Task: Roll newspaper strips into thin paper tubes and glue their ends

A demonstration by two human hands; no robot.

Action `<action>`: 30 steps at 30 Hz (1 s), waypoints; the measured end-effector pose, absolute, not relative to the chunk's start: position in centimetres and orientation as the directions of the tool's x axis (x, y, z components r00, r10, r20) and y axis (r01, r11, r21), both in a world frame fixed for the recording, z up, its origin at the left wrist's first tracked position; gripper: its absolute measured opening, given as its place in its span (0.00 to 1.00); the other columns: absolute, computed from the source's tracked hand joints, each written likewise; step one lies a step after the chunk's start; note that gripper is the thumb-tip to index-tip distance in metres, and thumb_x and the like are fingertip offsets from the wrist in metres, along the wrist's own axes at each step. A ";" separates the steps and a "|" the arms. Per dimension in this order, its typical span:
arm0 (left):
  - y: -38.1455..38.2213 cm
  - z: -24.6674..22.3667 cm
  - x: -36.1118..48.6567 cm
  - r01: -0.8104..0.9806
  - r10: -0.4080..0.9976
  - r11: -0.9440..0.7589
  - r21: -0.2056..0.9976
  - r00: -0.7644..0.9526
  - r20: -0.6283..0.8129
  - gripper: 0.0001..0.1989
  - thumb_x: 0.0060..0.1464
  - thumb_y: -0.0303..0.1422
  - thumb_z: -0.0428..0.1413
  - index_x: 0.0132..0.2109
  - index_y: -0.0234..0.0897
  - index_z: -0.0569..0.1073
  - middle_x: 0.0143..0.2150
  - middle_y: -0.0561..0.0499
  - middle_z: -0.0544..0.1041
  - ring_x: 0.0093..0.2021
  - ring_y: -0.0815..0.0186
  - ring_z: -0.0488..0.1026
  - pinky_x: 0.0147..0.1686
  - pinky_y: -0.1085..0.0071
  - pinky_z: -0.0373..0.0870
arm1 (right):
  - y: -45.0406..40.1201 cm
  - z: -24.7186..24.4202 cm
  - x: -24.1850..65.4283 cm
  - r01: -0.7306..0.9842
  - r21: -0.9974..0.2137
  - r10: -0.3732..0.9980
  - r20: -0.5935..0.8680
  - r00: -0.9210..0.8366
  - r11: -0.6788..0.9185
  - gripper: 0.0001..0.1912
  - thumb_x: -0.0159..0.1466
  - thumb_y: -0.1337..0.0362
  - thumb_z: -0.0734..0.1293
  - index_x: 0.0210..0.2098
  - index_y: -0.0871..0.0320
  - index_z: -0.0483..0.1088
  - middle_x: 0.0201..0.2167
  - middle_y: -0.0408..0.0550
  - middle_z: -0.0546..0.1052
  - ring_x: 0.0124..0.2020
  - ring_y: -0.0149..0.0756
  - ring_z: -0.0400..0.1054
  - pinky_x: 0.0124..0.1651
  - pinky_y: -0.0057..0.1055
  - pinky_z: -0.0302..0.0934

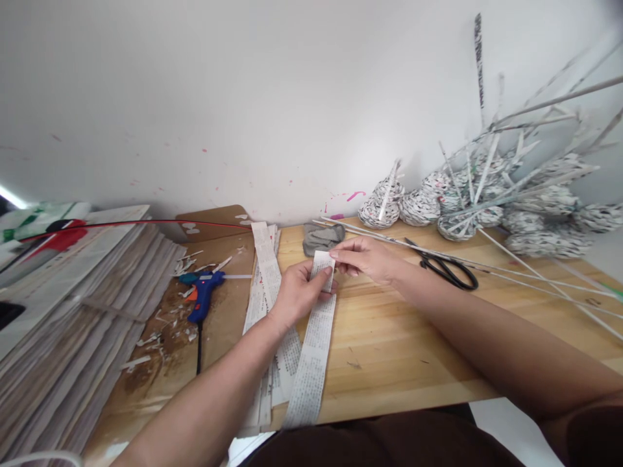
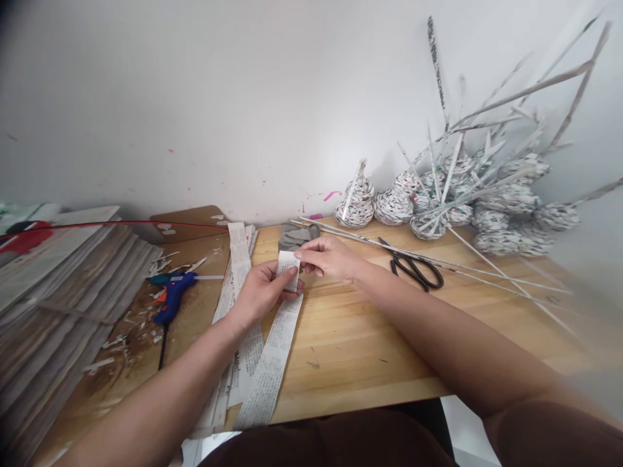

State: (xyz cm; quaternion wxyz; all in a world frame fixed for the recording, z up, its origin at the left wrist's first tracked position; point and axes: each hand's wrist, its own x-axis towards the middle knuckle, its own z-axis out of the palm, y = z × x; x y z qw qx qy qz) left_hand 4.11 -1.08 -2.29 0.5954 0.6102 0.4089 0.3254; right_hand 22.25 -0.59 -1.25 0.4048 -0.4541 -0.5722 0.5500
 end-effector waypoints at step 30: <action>-0.9 -2.2 4.1 0.097 0.902 0.095 0.991 0.412 -0.127 0.16 0.50 0.41 0.60 0.39 0.31 0.74 0.29 0.47 0.78 0.29 0.64 0.75 0.27 0.71 0.73 | -0.7 -1.6 21.8 -0.059 -0.992 0.967 -0.091 -0.237 -0.108 0.19 0.53 0.50 0.72 0.27 0.62 0.73 0.20 0.41 0.70 0.18 0.22 0.58 0.17 0.21 0.47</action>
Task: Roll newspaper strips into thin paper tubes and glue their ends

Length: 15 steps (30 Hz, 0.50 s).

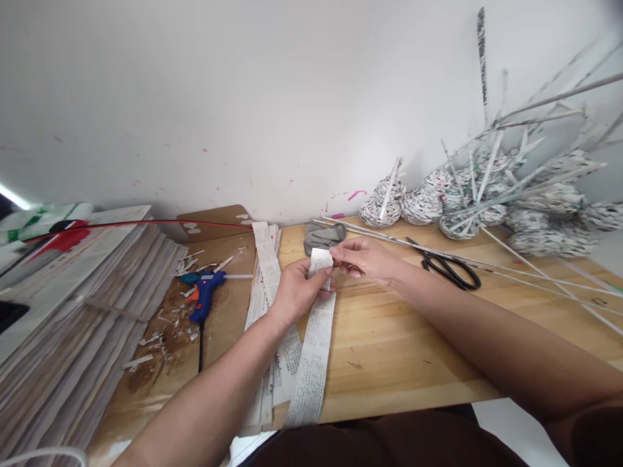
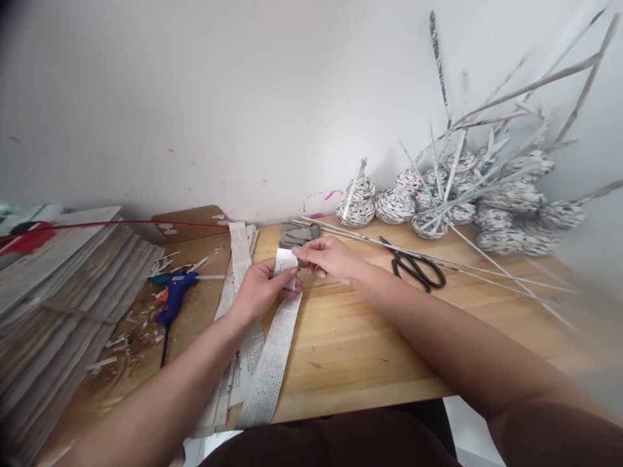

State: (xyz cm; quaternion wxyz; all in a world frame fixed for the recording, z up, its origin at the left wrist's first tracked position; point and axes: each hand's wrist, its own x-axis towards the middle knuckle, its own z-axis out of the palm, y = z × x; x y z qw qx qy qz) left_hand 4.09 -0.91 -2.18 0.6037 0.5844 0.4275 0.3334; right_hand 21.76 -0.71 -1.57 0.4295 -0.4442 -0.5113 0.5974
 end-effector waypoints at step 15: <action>-0.8 -2.4 3.9 0.057 0.870 0.122 0.991 0.474 -0.134 0.18 0.52 0.44 0.59 0.41 0.32 0.74 0.32 0.46 0.77 0.33 0.64 0.75 0.30 0.70 0.75 | -0.7 -1.7 22.0 -0.061 -0.992 0.954 -0.091 -0.287 -0.113 0.15 0.54 0.55 0.72 0.31 0.62 0.75 0.21 0.43 0.70 0.21 0.24 0.60 0.19 0.21 0.49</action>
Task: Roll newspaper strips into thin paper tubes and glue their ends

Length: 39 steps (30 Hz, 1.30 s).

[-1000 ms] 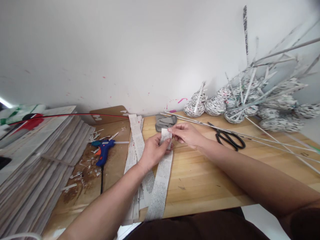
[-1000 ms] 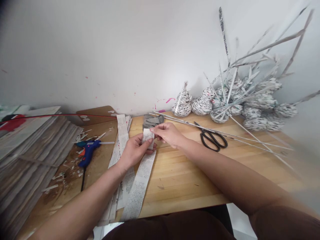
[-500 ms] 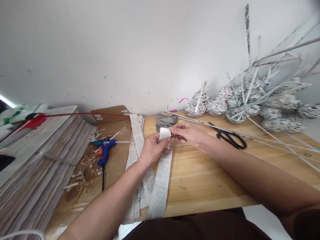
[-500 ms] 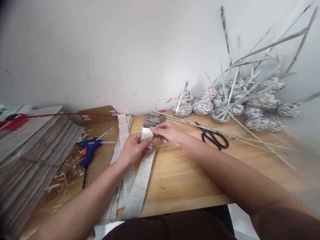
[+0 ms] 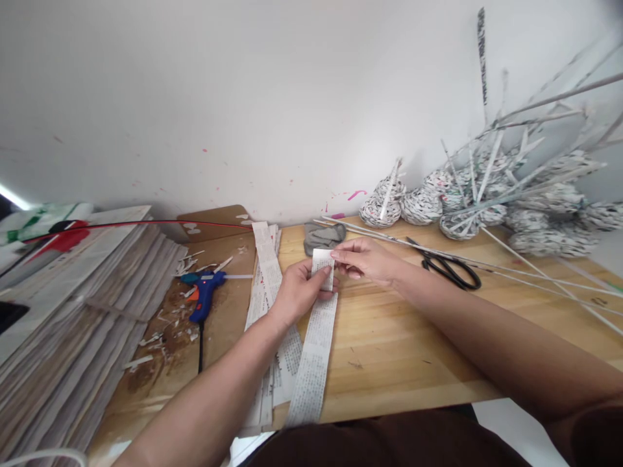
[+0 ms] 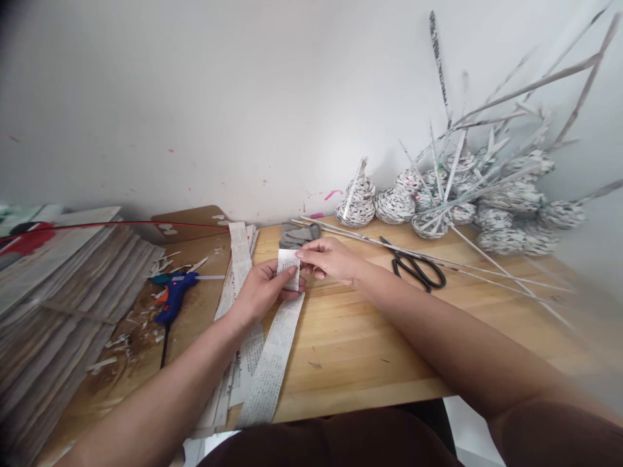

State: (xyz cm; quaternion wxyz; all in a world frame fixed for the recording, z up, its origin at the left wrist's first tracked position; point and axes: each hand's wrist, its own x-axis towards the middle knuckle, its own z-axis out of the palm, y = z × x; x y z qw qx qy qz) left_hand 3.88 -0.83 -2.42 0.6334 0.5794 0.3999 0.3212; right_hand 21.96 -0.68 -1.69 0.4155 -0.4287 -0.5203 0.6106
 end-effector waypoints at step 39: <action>-1.3 -1.4 3.9 -0.010 0.813 0.357 0.934 0.495 -0.306 0.18 0.53 0.42 0.60 0.40 0.28 0.77 0.31 0.43 0.79 0.29 0.66 0.77 0.28 0.74 0.74 | -2.0 -1.4 19.4 -0.202 -0.972 0.992 -0.127 0.007 -0.123 0.23 0.55 0.44 0.69 0.23 0.59 0.64 0.18 0.40 0.66 0.16 0.23 0.57 0.17 0.23 0.47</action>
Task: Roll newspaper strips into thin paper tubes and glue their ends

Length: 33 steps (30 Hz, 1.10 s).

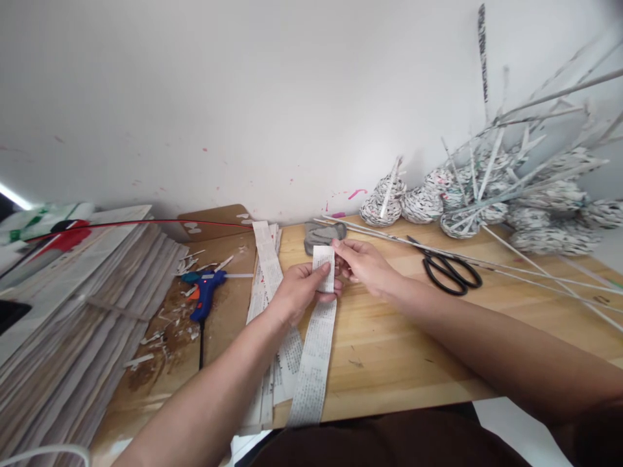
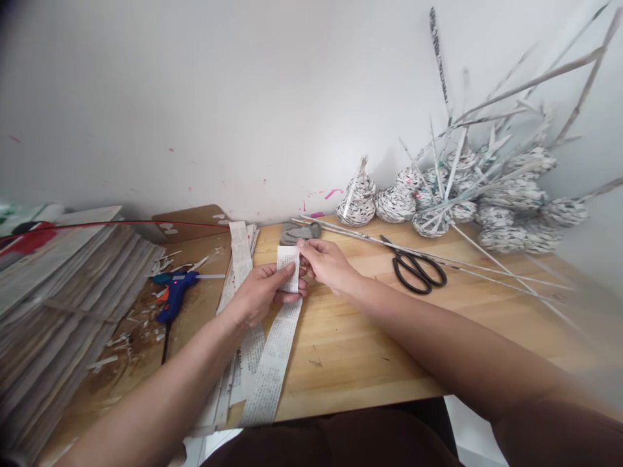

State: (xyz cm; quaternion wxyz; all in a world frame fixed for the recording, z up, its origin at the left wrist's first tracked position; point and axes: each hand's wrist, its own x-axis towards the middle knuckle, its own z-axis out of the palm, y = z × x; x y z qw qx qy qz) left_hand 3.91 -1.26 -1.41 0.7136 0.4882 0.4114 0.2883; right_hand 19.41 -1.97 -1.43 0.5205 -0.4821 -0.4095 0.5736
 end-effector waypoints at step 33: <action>-2.0 -1.5 3.9 0.072 0.835 0.195 0.978 0.512 -0.204 0.17 0.52 0.43 0.59 0.41 0.33 0.72 0.35 0.45 0.79 0.36 0.64 0.77 0.35 0.67 0.75 | -1.7 -0.7 20.3 -0.209 -0.963 0.985 -0.165 -0.040 -0.170 0.19 0.43 0.56 0.78 0.20 0.60 0.67 0.14 0.37 0.65 0.15 0.21 0.52 0.17 0.23 0.38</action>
